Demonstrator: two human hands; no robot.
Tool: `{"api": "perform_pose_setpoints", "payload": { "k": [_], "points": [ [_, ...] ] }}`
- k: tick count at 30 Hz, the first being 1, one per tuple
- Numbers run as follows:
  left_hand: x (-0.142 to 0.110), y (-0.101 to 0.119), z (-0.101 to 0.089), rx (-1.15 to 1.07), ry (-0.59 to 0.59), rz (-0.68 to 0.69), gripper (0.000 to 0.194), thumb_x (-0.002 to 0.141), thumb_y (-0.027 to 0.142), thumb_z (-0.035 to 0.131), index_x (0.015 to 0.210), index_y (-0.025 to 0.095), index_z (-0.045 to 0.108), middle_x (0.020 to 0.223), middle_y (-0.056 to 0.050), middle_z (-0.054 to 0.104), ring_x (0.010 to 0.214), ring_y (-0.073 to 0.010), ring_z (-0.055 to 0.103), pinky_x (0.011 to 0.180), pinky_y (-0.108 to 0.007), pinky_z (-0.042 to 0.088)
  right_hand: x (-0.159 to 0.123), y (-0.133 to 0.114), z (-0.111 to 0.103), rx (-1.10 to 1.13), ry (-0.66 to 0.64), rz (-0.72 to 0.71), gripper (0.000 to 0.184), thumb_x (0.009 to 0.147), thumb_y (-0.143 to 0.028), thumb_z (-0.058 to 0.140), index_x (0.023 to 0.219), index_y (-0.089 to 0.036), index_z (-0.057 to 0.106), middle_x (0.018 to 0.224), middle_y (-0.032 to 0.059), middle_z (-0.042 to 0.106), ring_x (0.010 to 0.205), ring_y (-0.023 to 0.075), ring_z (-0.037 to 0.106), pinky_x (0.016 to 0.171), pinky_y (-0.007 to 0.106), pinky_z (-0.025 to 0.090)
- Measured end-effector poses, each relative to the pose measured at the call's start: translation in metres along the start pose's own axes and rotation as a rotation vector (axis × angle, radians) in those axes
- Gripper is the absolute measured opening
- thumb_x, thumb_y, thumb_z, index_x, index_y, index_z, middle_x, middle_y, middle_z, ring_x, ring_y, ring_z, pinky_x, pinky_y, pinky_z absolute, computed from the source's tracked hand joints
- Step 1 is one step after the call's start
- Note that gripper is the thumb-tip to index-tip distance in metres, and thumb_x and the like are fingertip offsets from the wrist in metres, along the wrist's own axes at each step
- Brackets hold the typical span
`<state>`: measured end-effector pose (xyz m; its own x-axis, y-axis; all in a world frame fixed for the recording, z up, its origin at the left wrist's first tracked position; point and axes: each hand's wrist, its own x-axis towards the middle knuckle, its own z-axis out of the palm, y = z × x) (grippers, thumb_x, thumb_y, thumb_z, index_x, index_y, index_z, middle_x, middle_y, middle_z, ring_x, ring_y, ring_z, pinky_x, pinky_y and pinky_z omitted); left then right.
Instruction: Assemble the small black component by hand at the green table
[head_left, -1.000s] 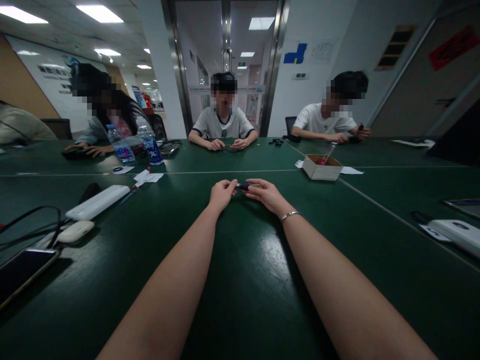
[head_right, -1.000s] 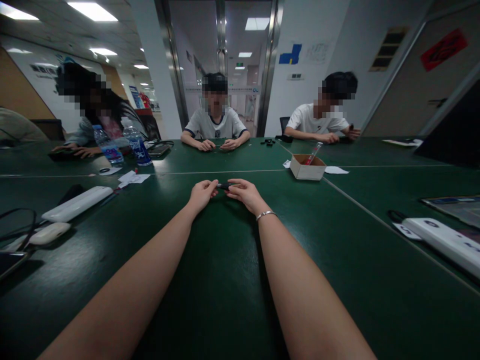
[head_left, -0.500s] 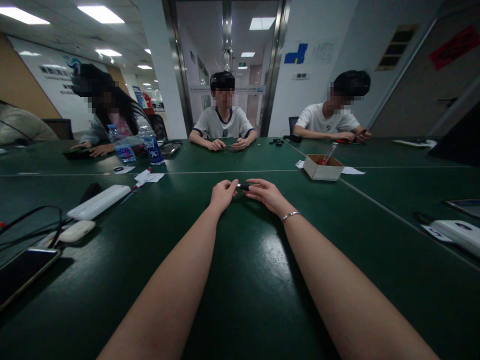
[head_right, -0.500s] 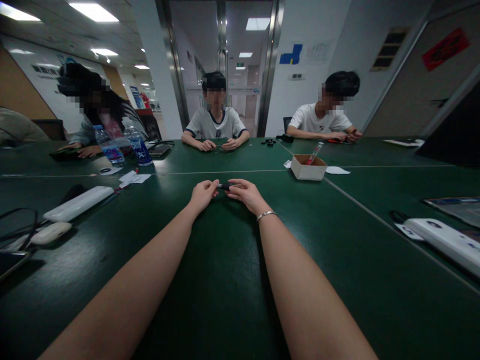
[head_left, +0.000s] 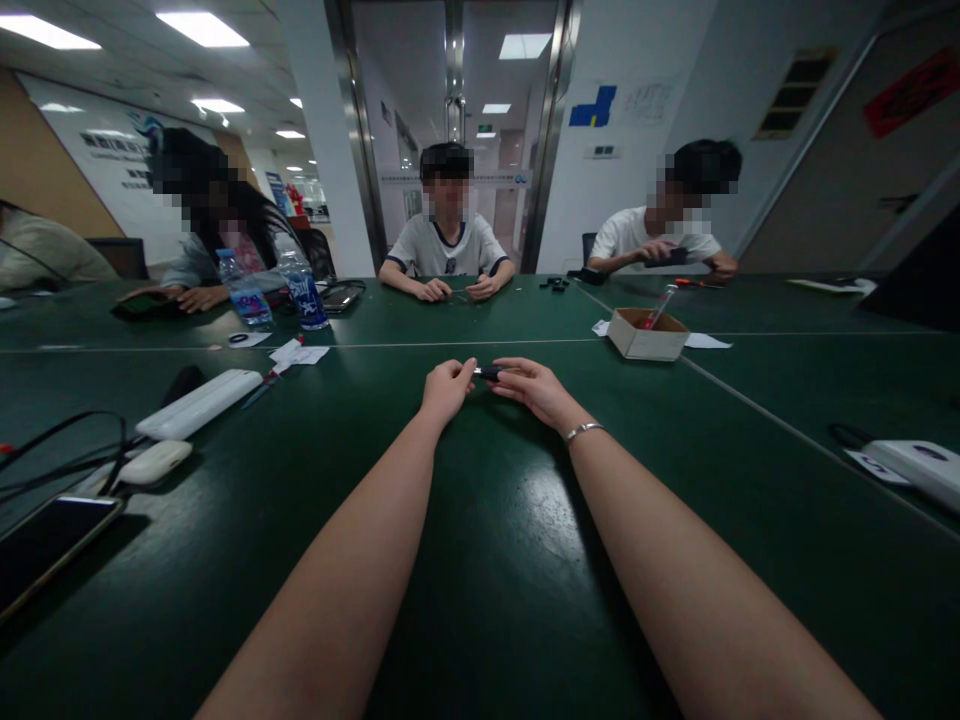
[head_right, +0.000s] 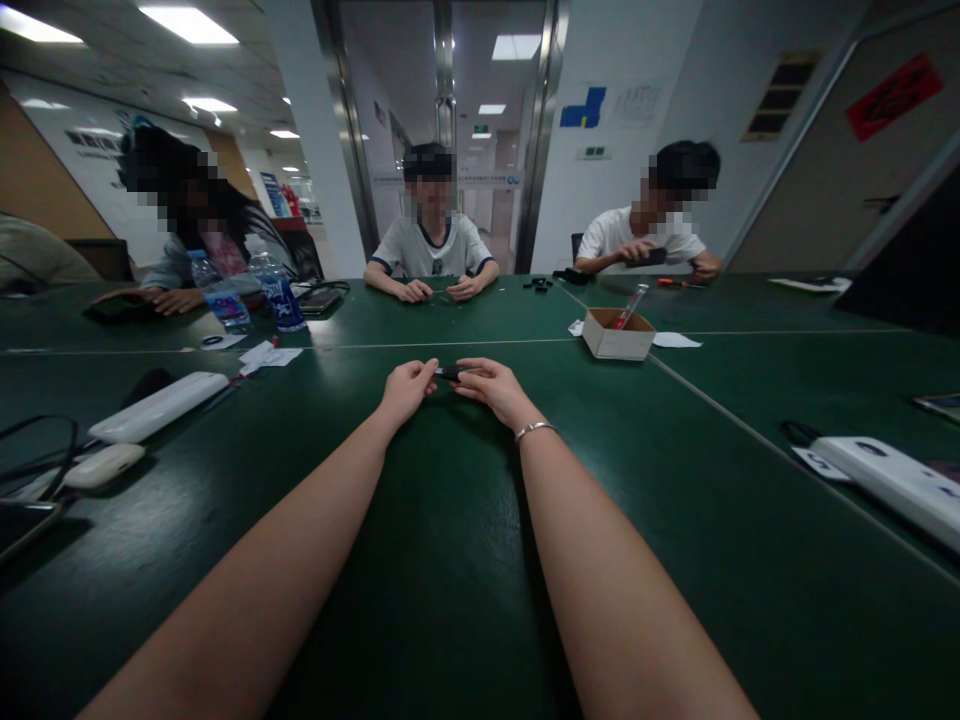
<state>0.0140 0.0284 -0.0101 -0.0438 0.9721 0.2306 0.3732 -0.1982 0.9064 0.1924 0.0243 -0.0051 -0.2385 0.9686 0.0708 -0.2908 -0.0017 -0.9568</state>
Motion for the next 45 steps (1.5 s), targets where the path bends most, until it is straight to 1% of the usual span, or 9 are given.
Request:
{"api": "perform_pose_setpoints", "payload": {
  "k": [8, 15, 18, 24, 27, 32, 37, 41, 45],
  "points": [
    [0.001, 0.000, 0.000, 0.023, 0.019, 0.002, 0.041, 0.088, 0.050, 0.049, 0.066, 0.018, 0.062, 0.061, -0.003, 0.064, 0.055, -0.0144, 0.055, 0.057, -0.026, 0.039, -0.001, 0.000, 0.003, -0.027, 0.018, -0.018, 0.020, 0.079, -0.002, 0.069, 0.094, -0.015, 0.069, 0.091, 0.0064, 0.071, 0.082, 0.0173, 0.071, 0.076, 0.026, 0.062],
    [0.006, -0.005, 0.001, 0.007, 0.035, -0.005, 0.043, 0.088, 0.051, 0.049, 0.065, 0.019, 0.062, 0.059, -0.003, 0.063, 0.055, -0.0146, 0.054, 0.058, -0.026, 0.038, 0.000, 0.002, 0.007, -0.062, 0.037, -0.066, 0.023, 0.074, -0.007, 0.077, 0.093, -0.017, 0.069, 0.088, 0.0049, 0.069, 0.083, 0.0178, 0.070, 0.083, 0.032, 0.061],
    [0.007, -0.005, 0.001, -0.008, 0.048, -0.029, 0.042, 0.088, 0.050, 0.049, 0.065, 0.018, 0.063, 0.059, -0.003, 0.063, 0.055, -0.0150, 0.055, 0.058, -0.027, 0.038, 0.001, 0.002, 0.009, -0.061, 0.030, -0.096, 0.024, 0.072, -0.009, 0.079, 0.093, -0.018, 0.070, 0.086, 0.0032, 0.068, 0.083, 0.0168, 0.069, 0.086, 0.032, 0.060],
    [0.008, -0.004, 0.000, -0.034, 0.070, -0.060, 0.044, 0.088, 0.051, 0.048, 0.066, 0.018, 0.065, 0.059, -0.004, 0.063, 0.057, -0.0160, 0.056, 0.058, -0.027, 0.038, 0.002, 0.002, 0.015, -0.060, 0.041, -0.126, 0.026, 0.068, -0.008, 0.080, 0.091, -0.017, 0.070, 0.082, 0.0017, 0.066, 0.079, 0.0142, 0.068, 0.083, 0.030, 0.060],
    [0.006, -0.004, -0.001, -0.031, 0.067, -0.061, 0.044, 0.088, 0.052, 0.047, 0.067, 0.018, 0.065, 0.061, -0.004, 0.063, 0.057, -0.0160, 0.056, 0.058, -0.028, 0.038, 0.002, 0.002, 0.015, -0.069, 0.036, -0.134, 0.028, 0.067, -0.010, 0.081, 0.092, -0.017, 0.070, 0.083, 0.0014, 0.066, 0.079, 0.0143, 0.068, 0.084, 0.032, 0.060],
    [0.003, 0.000, -0.002, 0.012, 0.061, -0.036, 0.043, 0.087, 0.051, 0.049, 0.064, 0.018, 0.063, 0.060, -0.003, 0.063, 0.058, -0.0159, 0.055, 0.058, -0.028, 0.037, 0.002, 0.003, 0.011, -0.069, 0.018, -0.114, 0.027, 0.069, -0.008, 0.079, 0.093, -0.017, 0.070, 0.085, 0.0028, 0.066, 0.080, 0.0156, 0.068, 0.086, 0.033, 0.059],
    [0.005, -0.002, -0.001, 0.025, 0.059, -0.022, 0.043, 0.086, 0.052, 0.049, 0.062, 0.018, 0.062, 0.060, -0.002, 0.062, 0.059, -0.0154, 0.055, 0.059, -0.028, 0.037, 0.001, 0.004, 0.010, -0.050, 0.015, -0.099, 0.024, 0.072, -0.007, 0.076, 0.092, -0.017, 0.070, 0.084, 0.0023, 0.068, 0.082, 0.0158, 0.070, 0.078, 0.026, 0.061],
    [0.008, -0.008, 0.001, -0.011, 0.044, 0.010, 0.045, 0.084, 0.057, 0.049, 0.064, 0.018, 0.061, 0.060, -0.002, 0.062, 0.059, -0.0150, 0.055, 0.058, -0.027, 0.037, -0.001, 0.002, 0.012, -0.031, 0.035, -0.063, 0.019, 0.077, -0.004, 0.072, 0.093, -0.015, 0.068, 0.087, 0.0047, 0.070, 0.080, 0.0169, 0.071, 0.072, 0.022, 0.061],
    [0.009, -0.010, 0.002, -0.098, 0.021, 0.009, 0.040, 0.081, 0.055, 0.054, 0.066, 0.018, 0.060, 0.061, -0.001, 0.061, 0.057, -0.0134, 0.053, 0.057, -0.026, 0.037, -0.002, 0.000, 0.014, -0.009, 0.067, -0.034, 0.016, 0.082, -0.001, 0.065, 0.092, -0.014, 0.067, 0.087, 0.0066, 0.071, 0.077, 0.0175, 0.072, 0.069, 0.021, 0.061]
  ]
}}
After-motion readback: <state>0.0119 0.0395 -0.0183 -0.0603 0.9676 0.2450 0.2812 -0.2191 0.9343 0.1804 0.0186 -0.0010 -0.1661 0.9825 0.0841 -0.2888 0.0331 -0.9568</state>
